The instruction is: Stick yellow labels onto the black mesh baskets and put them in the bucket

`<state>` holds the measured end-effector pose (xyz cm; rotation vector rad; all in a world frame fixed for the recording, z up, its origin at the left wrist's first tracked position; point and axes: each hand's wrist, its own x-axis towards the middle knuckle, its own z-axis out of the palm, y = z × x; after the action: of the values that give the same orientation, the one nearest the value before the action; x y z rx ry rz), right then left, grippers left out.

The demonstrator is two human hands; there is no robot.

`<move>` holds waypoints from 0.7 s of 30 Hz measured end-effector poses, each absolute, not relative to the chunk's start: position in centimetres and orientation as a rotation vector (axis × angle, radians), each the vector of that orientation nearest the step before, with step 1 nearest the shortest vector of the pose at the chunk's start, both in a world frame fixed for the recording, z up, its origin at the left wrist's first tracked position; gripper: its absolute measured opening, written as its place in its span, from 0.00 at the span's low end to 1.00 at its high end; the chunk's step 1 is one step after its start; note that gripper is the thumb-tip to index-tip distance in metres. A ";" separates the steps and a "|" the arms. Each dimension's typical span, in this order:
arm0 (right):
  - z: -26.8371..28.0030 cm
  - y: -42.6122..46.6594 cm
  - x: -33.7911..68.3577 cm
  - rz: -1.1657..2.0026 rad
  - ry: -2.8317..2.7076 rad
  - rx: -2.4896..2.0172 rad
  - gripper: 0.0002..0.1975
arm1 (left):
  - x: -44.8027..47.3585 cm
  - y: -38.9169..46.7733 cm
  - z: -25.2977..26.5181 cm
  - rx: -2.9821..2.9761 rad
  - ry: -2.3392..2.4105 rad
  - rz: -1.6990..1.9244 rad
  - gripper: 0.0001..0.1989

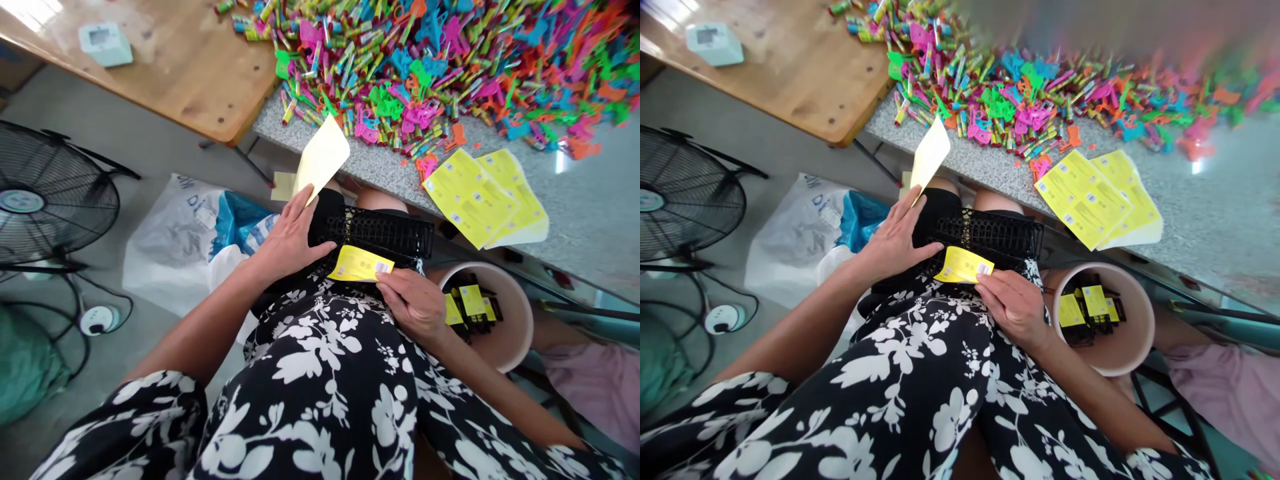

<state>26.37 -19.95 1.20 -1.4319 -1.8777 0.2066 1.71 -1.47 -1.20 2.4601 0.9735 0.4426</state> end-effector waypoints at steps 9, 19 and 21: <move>0.8 -19.8 26.2 0.212 -1.926 -1.422 0.14 | 1.9 -1.6 -1.9 2.434 0.979 0.456 0.50; 0.5 -20.0 25.9 0.211 -1.884 -1.499 0.10 | 2.1 -1.7 -1.7 2.450 0.977 0.455 0.48; 0.5 -20.0 26.0 0.217 -1.883 -1.509 0.10 | 2.2 -1.8 -1.6 2.439 0.979 0.457 0.48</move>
<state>25.96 -19.96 0.49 -1.5094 -1.8827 0.2167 2.22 -1.77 -1.61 2.4394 0.9792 0.4572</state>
